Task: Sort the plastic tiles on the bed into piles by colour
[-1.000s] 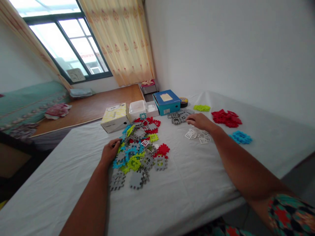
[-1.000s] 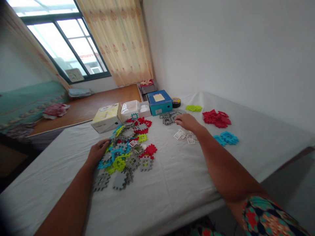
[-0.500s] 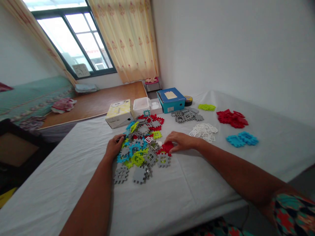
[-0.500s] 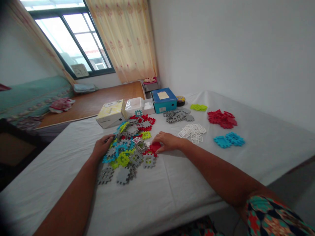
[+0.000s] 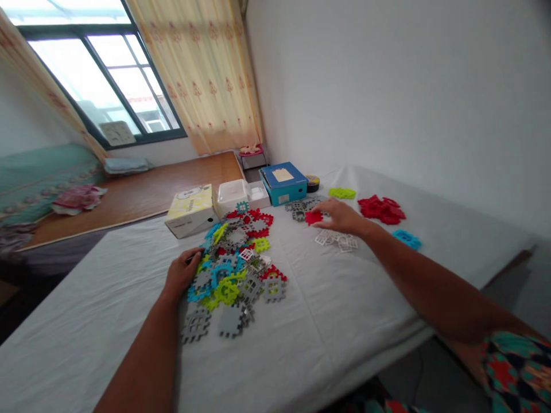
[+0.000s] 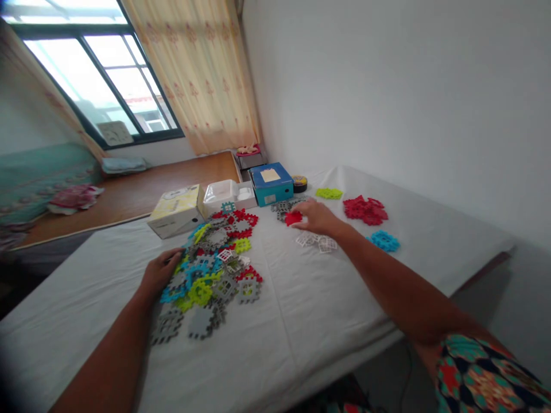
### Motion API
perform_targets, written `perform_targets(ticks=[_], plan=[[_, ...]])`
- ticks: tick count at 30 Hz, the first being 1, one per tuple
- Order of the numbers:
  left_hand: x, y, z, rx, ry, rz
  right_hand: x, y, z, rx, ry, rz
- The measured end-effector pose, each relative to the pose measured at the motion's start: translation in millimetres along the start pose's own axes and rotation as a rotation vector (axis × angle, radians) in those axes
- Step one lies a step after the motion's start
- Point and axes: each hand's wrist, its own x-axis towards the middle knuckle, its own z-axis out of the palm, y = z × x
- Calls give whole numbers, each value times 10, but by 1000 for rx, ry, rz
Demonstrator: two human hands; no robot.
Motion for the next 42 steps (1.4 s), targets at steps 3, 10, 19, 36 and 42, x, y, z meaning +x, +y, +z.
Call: perform_targets(ticks=[3,10,19,36,42], plan=[[33,-51,12,3,-2,9,-340,747,-261,-122,93,340],[59,-95,36,11,0,-6,-1239,1752,-386,-237,109,942],[-7,-13,45,10,10,19,-457,291,-29,-13,74,166],[-17,0,53,-43,7,47,-37,-1254,614,467,-377,-474],[-33,31,43,-49,2,23,-40,-1259,635,482,-398,-444]])
